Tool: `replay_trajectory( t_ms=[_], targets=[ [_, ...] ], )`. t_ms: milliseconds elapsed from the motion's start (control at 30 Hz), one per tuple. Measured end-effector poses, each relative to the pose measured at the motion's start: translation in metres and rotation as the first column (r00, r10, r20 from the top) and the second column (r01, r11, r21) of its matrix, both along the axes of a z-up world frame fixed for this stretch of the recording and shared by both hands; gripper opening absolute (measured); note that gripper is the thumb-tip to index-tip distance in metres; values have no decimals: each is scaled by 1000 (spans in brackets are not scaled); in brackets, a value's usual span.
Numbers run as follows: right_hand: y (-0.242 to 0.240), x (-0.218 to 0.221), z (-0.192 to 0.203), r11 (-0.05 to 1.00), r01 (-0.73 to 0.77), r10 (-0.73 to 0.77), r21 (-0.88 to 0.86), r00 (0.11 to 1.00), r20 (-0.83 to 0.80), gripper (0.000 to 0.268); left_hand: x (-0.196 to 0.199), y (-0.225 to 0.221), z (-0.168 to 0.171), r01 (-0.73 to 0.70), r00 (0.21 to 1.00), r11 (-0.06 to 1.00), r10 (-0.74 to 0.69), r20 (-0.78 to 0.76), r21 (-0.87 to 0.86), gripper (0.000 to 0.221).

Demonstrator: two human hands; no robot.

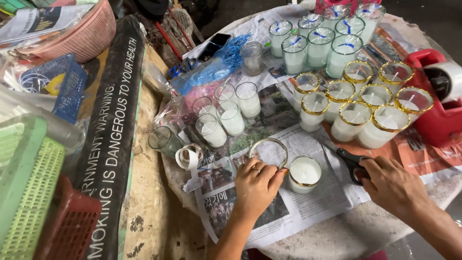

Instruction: The person is applying gold-colored decorative rings to the rims of small glass jars, likely as part of a candle-making process.

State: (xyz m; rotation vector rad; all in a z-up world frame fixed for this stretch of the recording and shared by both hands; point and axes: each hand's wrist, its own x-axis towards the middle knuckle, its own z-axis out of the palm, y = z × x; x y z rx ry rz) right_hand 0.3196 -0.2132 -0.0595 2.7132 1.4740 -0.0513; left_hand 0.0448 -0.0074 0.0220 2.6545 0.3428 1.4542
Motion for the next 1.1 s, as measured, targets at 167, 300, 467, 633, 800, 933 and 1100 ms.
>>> replay_trajectory(
  t_ms=[167, 300, 467, 633, 800, 933, 1100],
  targets=[
    [13, 9, 3, 998, -9, 12, -70, 999, 43, 25, -2, -5, 1, -1, 999, 1000, 2, 47, -29, 38],
    [9, 0, 53, 994, -47, 46, -95, 999, -13, 31, -6, -5, -2, -39, 999, 999, 40, 25, -24, 36],
    [9, 18, 128, 887, -260, 314, 382, 945, -86, 50, -17, -5, 5, 16, 1000, 997, -14, 16, -70, 23],
    [59, 14, 197, 888, -440, 451, -132, 890, 65, 80, -23, -2, 1, 29, 999, 999, -29, 21, -31, 16],
    [121, -130, 308, 647, -112, 378, -754, 906, 190, 11, -24, -2, 8, 60, 997, 998, -60, 38, -6, 15],
    [137, -140, 294, 561, -241, 553, -792, 821, 142, 18, -24, 0, 4, 62, 997, 998, -63, 54, 10, 17],
    [160, -174, 302, 510, -298, 531, -807, 847, 23, 19, -26, 0, 5, 62, 997, 998, -63, 43, 25, 20]
  ],
)
